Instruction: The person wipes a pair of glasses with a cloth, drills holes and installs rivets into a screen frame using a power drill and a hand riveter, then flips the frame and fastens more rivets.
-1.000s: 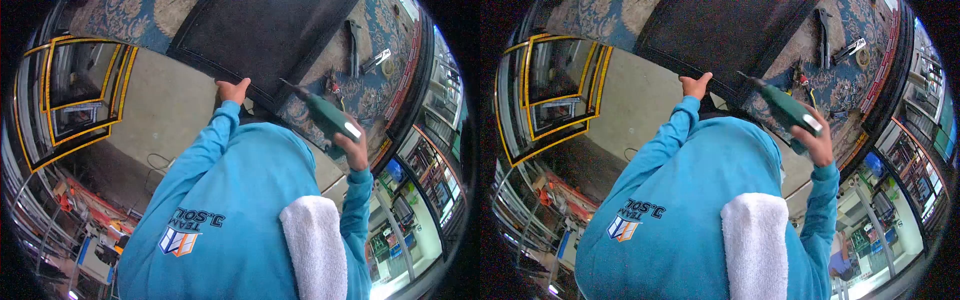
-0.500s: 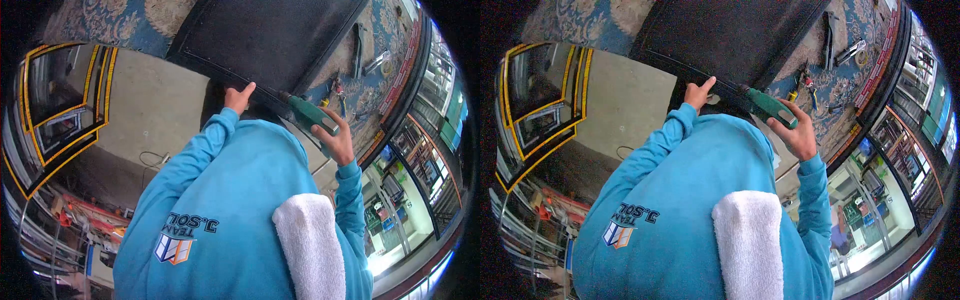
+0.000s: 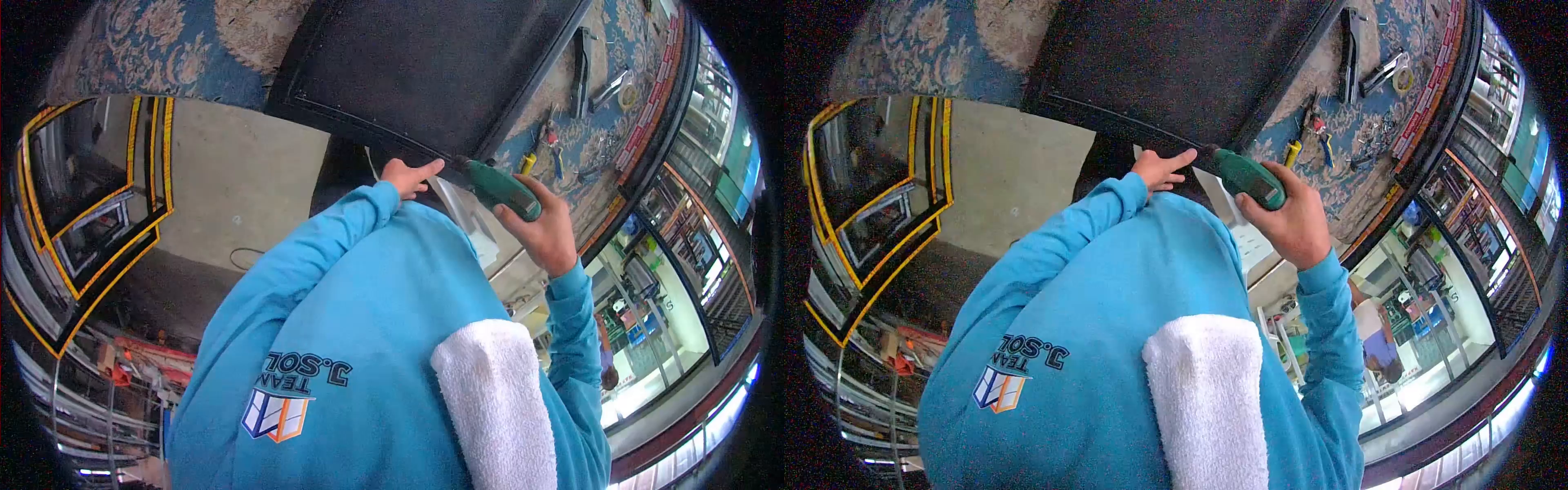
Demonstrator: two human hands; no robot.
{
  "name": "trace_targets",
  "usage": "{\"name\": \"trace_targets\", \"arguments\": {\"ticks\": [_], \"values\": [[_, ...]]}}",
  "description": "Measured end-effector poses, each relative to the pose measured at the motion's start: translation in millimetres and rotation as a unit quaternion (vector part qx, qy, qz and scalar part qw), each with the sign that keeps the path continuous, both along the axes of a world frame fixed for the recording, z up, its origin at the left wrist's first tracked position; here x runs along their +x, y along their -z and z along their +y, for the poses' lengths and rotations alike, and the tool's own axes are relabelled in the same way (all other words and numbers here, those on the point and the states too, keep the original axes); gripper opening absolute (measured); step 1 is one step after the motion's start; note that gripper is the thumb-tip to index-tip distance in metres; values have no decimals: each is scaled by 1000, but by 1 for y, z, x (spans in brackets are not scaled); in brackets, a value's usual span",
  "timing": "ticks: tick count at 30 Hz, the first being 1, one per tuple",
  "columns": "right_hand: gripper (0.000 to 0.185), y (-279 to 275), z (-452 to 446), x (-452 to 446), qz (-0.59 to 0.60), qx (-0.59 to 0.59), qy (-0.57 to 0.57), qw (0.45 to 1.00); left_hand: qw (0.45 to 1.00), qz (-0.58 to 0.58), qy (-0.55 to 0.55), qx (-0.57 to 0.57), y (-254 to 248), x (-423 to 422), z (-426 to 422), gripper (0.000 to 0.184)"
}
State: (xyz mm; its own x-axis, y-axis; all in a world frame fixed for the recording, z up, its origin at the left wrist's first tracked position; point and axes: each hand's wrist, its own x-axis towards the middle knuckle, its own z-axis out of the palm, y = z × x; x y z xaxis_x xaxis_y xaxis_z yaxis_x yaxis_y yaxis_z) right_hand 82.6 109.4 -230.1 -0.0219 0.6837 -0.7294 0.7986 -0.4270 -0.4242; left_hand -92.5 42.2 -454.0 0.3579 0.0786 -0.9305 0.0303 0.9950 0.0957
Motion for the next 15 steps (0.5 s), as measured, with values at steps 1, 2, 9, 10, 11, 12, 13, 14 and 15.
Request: {"name": "trace_targets", "arguments": {"ticks": [1, 2, 9, 10, 11, 12, 13, 14, 15], "values": [[56, 2, 0, -1, 0, -2, -2, 1000, 1000, -6, 1, -2, 4, 0, -3, 108], [56, 4, -2, -3, 2, 2, 2, 1000, 1000, -5, -2, -5, 8, 1, -7, 108], [59, 19, -9, 4, -11, 26, -22, 999, 998, 49, -37, 17, 0, 12, -4, 95], [59, 19, -7, 4, -12, 28, -25, 999, 998, 53, -21, 20, 8, 13, -6, 92], [59, 19, -6, 2, -6, 19, -18, 1000, 998, 57, -4, 21, 13, 15, -10, 90], [60, 19, -6, 1, 1, 8, -10, 1000, 998, 58, -4, 20, 11, 15, -9, 90], [60, 19, -6, -1, 2, 8, -10, 1000, 997, 69, -2, 21, 9, 15, -8, 87], [59, 19, -6, -2, 2, 5, -6, 1000, 997, 80, 1, 21, 7, 16, -8, 83], [59, 19, -6, -2, 2, 3, -2, 1000, 997, 80, 1, 21, 2, 15, -6, 83]]}}
